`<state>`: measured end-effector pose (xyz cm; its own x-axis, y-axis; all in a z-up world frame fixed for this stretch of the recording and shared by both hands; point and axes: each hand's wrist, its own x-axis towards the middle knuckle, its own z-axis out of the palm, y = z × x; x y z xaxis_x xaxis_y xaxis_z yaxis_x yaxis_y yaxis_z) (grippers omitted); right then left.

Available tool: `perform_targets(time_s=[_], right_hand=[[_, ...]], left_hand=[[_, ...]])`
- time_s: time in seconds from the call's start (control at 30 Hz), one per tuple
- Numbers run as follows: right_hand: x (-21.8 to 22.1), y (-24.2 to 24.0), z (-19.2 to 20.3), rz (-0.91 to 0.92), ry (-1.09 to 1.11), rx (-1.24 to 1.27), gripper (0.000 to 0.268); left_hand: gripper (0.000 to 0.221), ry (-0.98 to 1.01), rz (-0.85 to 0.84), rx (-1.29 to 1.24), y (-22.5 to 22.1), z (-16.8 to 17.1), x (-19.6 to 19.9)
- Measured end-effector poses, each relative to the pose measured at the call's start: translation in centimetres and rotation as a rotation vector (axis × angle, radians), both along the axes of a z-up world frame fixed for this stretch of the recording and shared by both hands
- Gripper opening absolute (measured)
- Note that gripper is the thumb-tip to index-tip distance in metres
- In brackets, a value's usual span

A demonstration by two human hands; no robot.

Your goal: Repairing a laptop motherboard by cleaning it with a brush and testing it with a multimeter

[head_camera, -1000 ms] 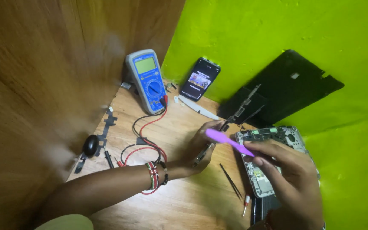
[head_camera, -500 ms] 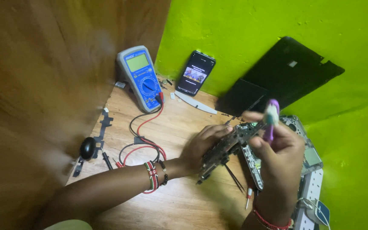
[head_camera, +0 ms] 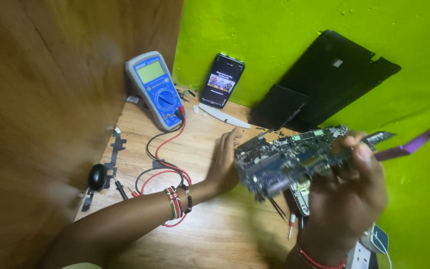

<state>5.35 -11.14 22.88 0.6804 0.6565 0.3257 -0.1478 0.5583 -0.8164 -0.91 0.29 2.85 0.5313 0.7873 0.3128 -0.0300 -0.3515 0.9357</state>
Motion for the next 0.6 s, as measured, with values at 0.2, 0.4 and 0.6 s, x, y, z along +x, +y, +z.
perform_targets(time_s=[0.2,0.4,0.6], right_hand=[[0.4,1.5,-0.5,-0.136,0.221,0.025,0.005],[0.5,2.0,-0.6,-0.281,0.293,0.086,0.014],[1.9,2.9,-2.5,-0.077,0.173,0.164,0.013]], left_hand=[[0.09,-0.001,0.144,-0.018,0.4,-0.8,0.5],[0.099,0.044,0.175,-0.226,0.5,0.5,0.3],[0.088,0.052,0.169,-0.271,0.9,0.3,0.1]])
